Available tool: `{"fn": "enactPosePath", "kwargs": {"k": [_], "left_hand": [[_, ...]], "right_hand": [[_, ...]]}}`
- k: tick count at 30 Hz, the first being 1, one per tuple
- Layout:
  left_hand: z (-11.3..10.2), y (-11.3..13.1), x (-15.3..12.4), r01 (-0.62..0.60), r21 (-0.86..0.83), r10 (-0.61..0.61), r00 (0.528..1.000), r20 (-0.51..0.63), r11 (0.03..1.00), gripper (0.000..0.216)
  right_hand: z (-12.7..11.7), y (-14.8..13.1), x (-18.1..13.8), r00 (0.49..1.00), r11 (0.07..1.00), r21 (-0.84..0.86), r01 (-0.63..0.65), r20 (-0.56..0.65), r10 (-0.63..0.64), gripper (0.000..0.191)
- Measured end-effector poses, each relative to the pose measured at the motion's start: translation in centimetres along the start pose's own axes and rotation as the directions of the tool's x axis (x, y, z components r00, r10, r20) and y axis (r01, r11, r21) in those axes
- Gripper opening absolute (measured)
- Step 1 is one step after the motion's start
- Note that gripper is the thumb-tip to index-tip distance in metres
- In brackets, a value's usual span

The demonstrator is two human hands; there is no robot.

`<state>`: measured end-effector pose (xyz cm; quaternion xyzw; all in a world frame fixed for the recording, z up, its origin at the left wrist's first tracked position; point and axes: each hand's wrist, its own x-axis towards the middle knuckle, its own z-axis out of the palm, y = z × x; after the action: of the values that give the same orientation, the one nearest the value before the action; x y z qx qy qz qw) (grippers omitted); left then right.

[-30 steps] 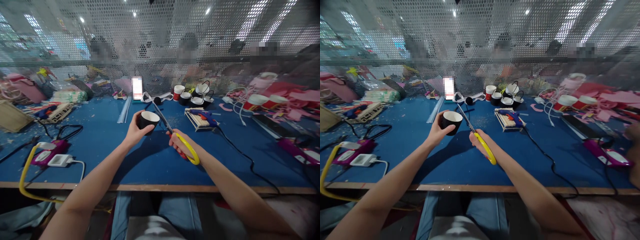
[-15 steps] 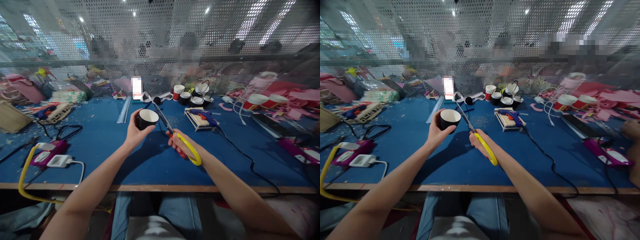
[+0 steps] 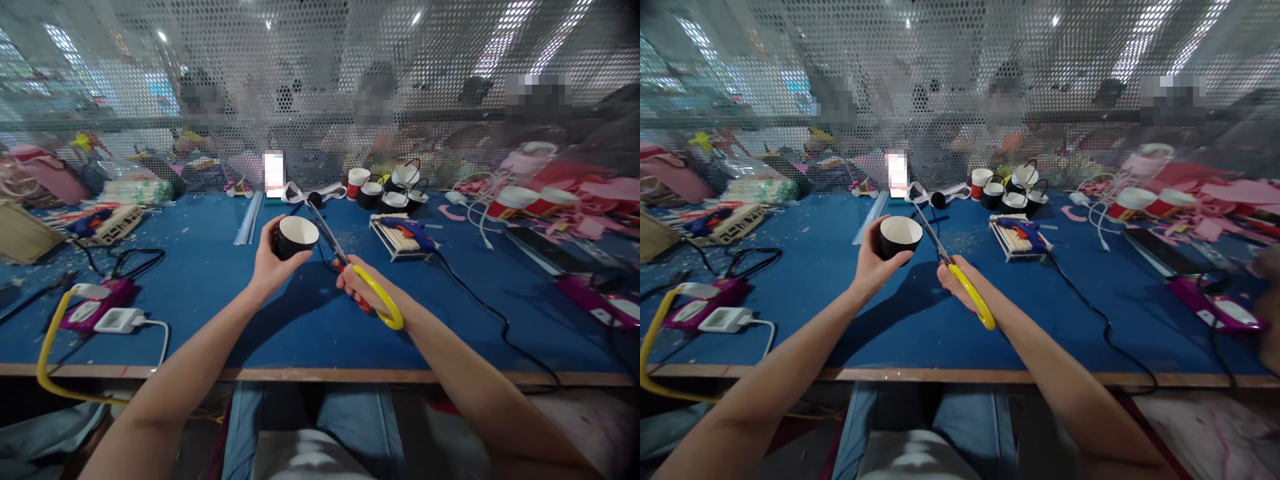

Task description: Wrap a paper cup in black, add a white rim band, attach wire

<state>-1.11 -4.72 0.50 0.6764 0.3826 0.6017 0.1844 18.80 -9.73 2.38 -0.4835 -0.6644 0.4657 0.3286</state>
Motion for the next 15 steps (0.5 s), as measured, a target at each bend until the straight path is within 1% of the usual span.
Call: {"fn": "enactPosePath", "kwargs": {"k": [7, 12, 15], "left_hand": [[-0.01, 0.42, -0.06, -0.019, -0.009, 0.019, 1.0, -0.004, 1.0, 0.07], [-0.03, 0.44, -0.13, -0.021, -0.007, 0.021, 1.0, -0.008, 1.0, 0.07], [-0.02, 0.44, -0.15, -0.014, 0.001, 0.014, 1.0, -0.002, 1.0, 0.07]], "right_hand": [[0.33, -0.08, 0.1, 0.998, 0.997, -0.08, -0.007, -0.061, 0.002, 0.063], [0.42, -0.28, 0.09, 0.997, 0.996, -0.069, -0.05, -0.07, 0.045, 0.055], [0.5, -0.38, -0.12, 0.993, 0.994, -0.032, -0.102, -0.067, 0.1, 0.051]]}}
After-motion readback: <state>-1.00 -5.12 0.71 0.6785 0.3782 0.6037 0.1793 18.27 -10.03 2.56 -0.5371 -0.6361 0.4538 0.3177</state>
